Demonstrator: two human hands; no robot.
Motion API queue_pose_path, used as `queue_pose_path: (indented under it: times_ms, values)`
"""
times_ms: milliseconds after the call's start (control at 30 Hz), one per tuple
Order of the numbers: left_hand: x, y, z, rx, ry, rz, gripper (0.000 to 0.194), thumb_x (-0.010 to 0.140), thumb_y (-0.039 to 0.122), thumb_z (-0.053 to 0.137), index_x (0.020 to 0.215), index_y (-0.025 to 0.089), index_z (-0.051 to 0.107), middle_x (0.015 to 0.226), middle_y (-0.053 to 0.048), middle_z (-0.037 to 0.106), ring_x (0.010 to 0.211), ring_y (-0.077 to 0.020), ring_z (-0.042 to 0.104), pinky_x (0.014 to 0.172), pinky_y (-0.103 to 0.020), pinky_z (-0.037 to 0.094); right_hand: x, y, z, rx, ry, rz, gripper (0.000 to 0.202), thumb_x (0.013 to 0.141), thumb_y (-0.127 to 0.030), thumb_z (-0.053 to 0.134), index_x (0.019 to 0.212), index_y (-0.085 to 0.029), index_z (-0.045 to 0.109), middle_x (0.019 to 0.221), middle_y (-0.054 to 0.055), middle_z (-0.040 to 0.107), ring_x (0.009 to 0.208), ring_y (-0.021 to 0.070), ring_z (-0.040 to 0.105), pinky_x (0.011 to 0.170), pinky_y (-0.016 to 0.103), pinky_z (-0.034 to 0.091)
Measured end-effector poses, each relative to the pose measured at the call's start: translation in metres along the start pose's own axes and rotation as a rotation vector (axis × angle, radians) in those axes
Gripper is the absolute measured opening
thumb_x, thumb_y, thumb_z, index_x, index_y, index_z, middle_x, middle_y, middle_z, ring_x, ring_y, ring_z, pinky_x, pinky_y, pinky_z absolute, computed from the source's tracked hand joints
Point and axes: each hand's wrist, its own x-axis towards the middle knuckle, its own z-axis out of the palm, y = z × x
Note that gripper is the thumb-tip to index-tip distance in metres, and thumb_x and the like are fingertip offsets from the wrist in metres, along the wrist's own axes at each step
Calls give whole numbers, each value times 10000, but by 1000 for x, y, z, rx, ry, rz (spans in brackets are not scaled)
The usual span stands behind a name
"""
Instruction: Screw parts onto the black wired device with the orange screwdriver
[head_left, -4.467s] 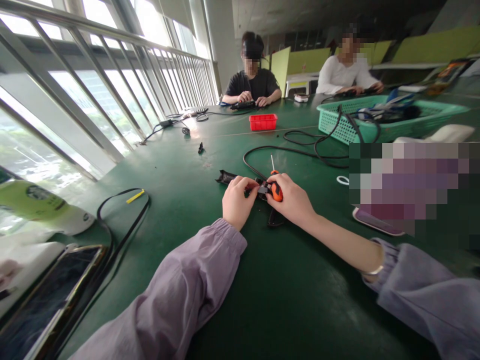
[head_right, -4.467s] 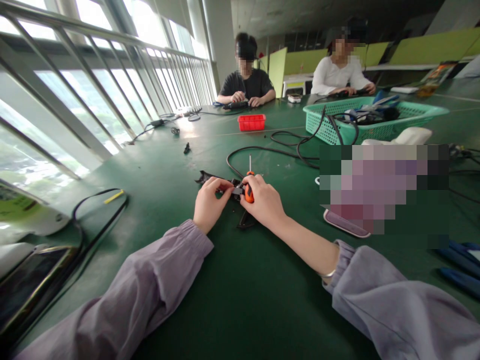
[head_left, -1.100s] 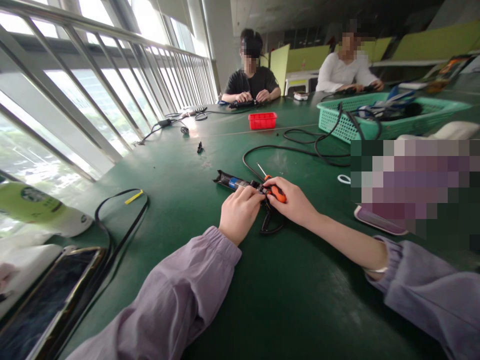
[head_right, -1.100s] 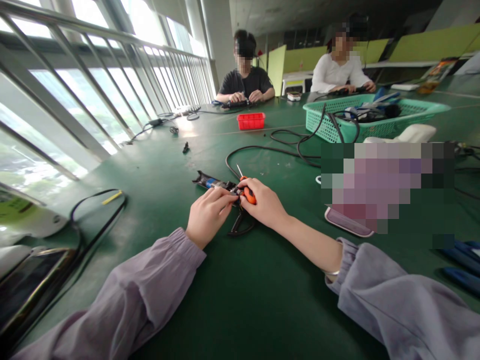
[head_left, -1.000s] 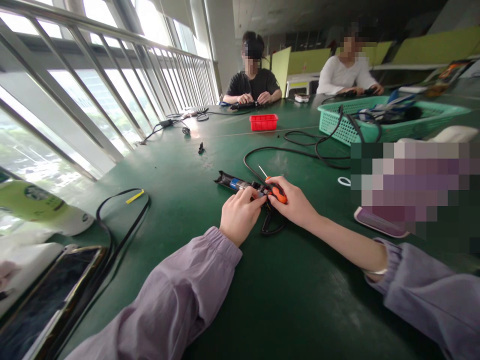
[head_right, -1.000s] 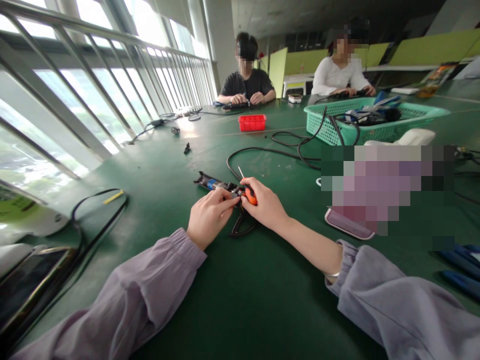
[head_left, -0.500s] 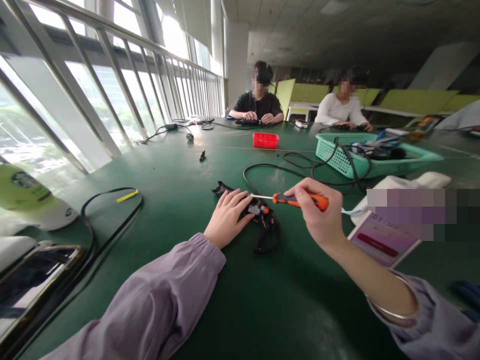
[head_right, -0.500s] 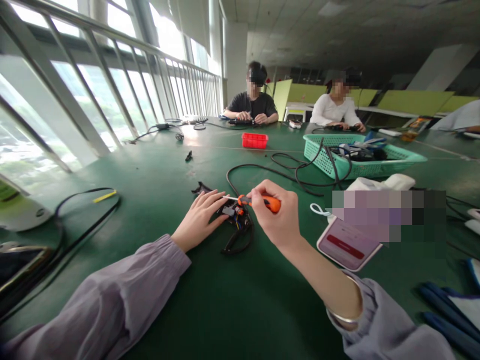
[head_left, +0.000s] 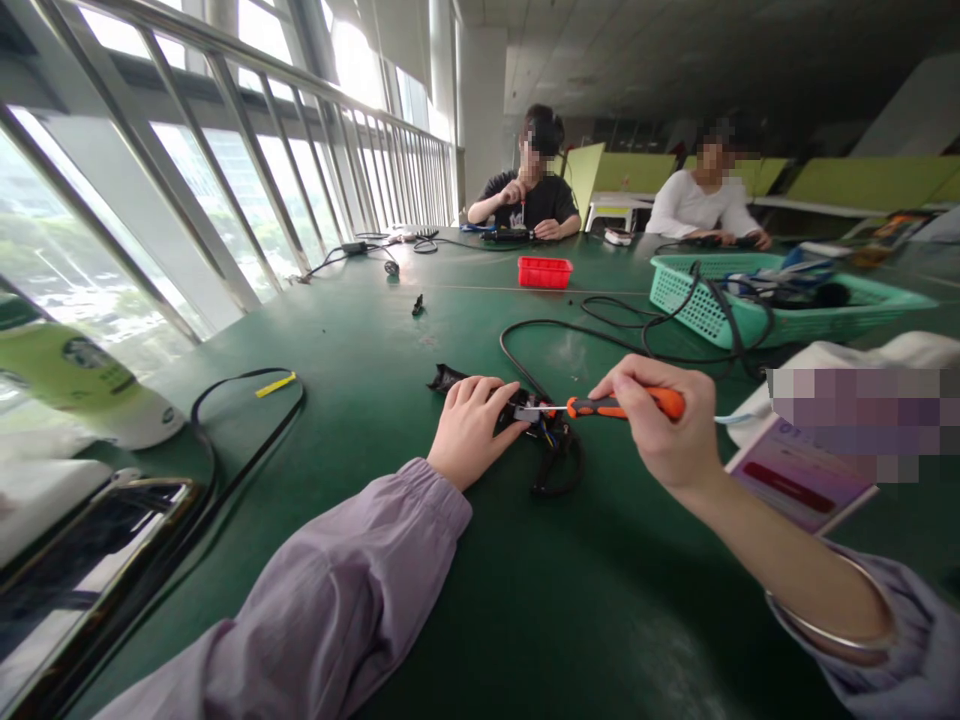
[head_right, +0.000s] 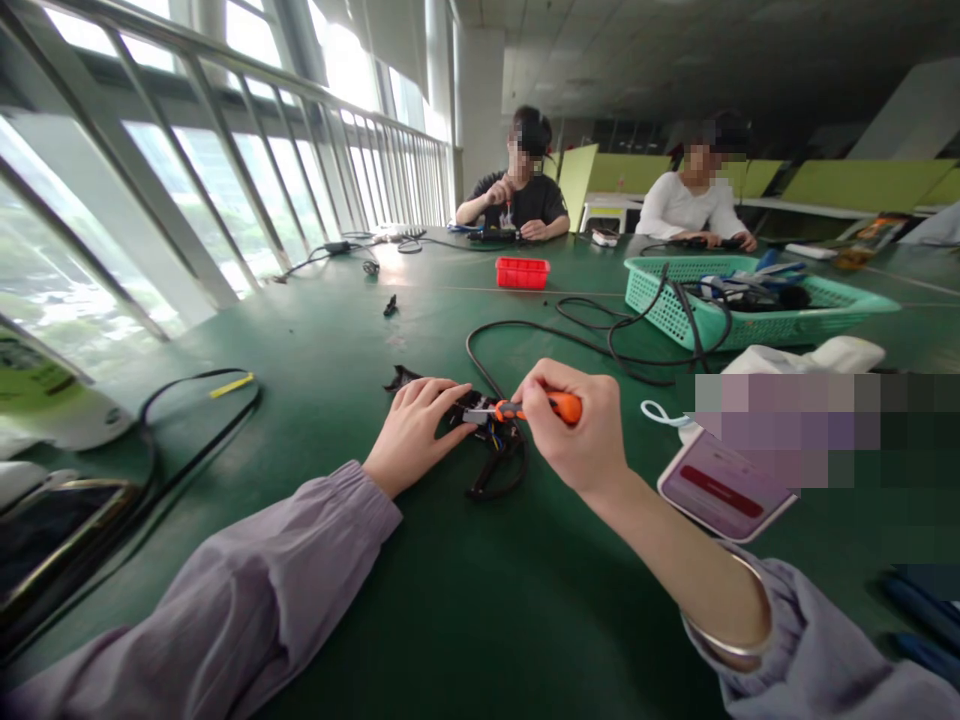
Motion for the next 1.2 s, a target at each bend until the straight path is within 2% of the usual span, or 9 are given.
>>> queue_pose_path:
  times_ms: [267, 467, 700, 867, 900, 967, 1100, 1133, 1200]
  values:
    - [0, 0, 1, -16, 8, 0, 406, 844, 399, 548, 1202, 209, 526, 1155, -69, 561, 1094, -242, 454, 973, -413, 361, -1, 2, 2, -8, -28, -1, 243, 787, -174, 452, 570, -218, 554, 533, -19, 579, 496, 120, 511, 486, 256, 370]
    - [0, 0, 1, -10, 5, 2, 411, 847, 387, 545, 1210, 197, 521, 1156, -69, 562, 1099, -243, 448, 982, -418, 354, -2, 4, 2, -23, 12, -4, 246, 795, -182, 450, 577, -215, 560, 517, -23, 556, 461, 109, 473, 467, 257, 344]
    - [0, 1, 1, -4, 6, -1, 401, 848, 384, 542, 1203, 199, 525, 1156, -68, 563, 1098, -245, 452, 980, -416, 358, 4, -2, 0, -59, -66, 29, 267, 828, -273, 449, 584, -214, 540, 527, -18, 537, 486, 113, 479, 472, 253, 345]
    - [-1, 2, 2, 20, 5, 3, 400, 856, 384, 530, 1208, 194, 522, 1155, -70, 565, 1101, -248, 451, 979, -413, 356, 22, -16, -4, -155, -83, 73, 51, 747, -260, 580, 758, -236, 536, 485, -66, 470, 391, 78, 396, 421, 230, 310]
    - [-1, 2, 2, 24, 10, 7, 399, 858, 386, 526, 1208, 197, 520, 1156, -70, 564, 1101, -246, 451, 980, -413, 355, 27, -19, -5, -165, -84, 68, 128, 714, -243, 618, 809, -243, 532, 492, -73, 481, 389, 75, 399, 421, 228, 313]
    - [-1, 2, 3, 30, 21, 12, 397, 862, 396, 518, 1208, 202, 518, 1154, -69, 565, 1098, -243, 454, 980, -413, 354, 38, -24, -8, -231, -164, 20, 193, 683, -237, 659, 840, -240, 547, 551, -57, 542, 435, 85, 455, 432, 228, 322]
    - [2, 1, 5, 35, 27, 11, 379, 869, 418, 503, 1185, 211, 536, 1123, -60, 575, 1088, -237, 462, 979, -404, 353, 60, -33, -12, -291, -380, -147, 33, 731, -198, 626, 741, -221, 605, 571, -48, 556, 442, 66, 477, 443, 217, 325]
    - [4, 1, 5, 35, 24, 9, 375, 872, 424, 498, 1177, 212, 542, 1118, -59, 577, 1089, -236, 462, 982, -404, 351, 66, -36, -12, -302, -419, -172, 54, 756, -227, 615, 706, -212, 604, 548, -49, 537, 425, 56, 466, 445, 215, 327]
    - [6, 0, 6, 31, 15, 8, 370, 877, 433, 486, 1166, 210, 550, 1113, -57, 577, 1095, -233, 458, 993, -406, 343, 76, -41, -9, -345, -484, -154, 253, 821, -319, 548, 606, -188, 556, 479, -52, 456, 373, 40, 430, 435, 210, 327]
